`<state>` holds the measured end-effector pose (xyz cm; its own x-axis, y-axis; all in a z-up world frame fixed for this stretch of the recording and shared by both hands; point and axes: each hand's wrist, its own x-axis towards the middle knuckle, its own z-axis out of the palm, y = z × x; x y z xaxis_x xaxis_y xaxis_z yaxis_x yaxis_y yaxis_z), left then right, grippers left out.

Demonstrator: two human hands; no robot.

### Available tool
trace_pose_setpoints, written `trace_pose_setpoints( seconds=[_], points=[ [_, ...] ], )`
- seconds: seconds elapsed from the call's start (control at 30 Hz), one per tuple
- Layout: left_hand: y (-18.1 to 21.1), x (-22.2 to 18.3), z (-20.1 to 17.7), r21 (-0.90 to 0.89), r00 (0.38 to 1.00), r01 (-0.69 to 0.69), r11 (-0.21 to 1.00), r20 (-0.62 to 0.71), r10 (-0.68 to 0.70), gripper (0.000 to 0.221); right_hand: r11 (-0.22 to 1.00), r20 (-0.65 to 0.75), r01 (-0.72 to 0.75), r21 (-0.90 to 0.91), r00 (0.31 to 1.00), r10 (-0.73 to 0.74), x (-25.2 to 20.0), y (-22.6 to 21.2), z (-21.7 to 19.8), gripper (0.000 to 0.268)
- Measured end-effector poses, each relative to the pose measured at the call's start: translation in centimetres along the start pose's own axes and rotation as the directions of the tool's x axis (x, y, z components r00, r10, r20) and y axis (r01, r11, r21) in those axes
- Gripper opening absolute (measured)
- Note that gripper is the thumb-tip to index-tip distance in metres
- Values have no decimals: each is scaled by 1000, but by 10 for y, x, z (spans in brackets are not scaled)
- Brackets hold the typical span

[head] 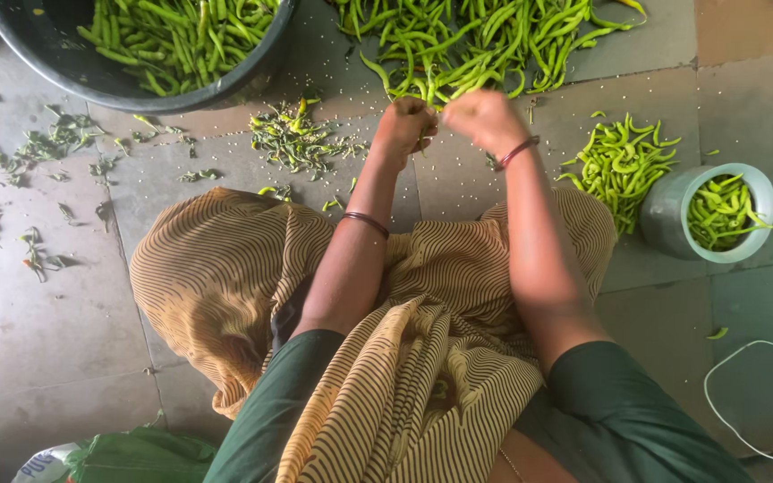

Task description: The person sits on the floor and repeatedly picks up green chilies, snaps off the stems with their hands, and places the trimmed chilies into a metal container. The stems and seeds are discarded onto the floor.

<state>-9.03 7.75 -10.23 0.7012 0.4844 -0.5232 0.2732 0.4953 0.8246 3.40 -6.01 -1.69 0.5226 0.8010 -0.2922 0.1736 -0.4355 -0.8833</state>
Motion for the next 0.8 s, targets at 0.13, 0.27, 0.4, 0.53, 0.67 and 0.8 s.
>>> trace_pose_setpoints(
  seconds=[0.13, 0.27, 0.4, 0.53, 0.67, 0.8],
  points=[
    [-3, 7, 1, -17, 970, -215, 976, 114, 215, 21, 861, -83, -47, 507, 991, 103, 2, -6, -13, 18],
    [-1, 1, 6, 169, 977, -176, 970, 148, 152, 19, 846, -55, -36, 531, 996, 77, 9, 15, -9, 15],
    [4, -6, 7, 314, 989, -125, 941, 119, 92, 19, 890, -314, 388, -238, 837, -448, 25, 44, 6, 12],
    [2, -1, 11, 689, 974, -195, 698, 55, 218, 24, 753, -371, 283, -594, 734, -569, 49, 69, 30, 16],
    [5, 8, 2, 566, 937, -237, 789, -83, 340, 18, 894, -13, 94, -438, 994, -111, 72, 88, 52, 24],
    [15, 6, -6, 358, 870, -288, 888, -289, 398, 22, 864, -51, 303, -402, 935, -352, 86, 106, 53, 20]
  ],
)
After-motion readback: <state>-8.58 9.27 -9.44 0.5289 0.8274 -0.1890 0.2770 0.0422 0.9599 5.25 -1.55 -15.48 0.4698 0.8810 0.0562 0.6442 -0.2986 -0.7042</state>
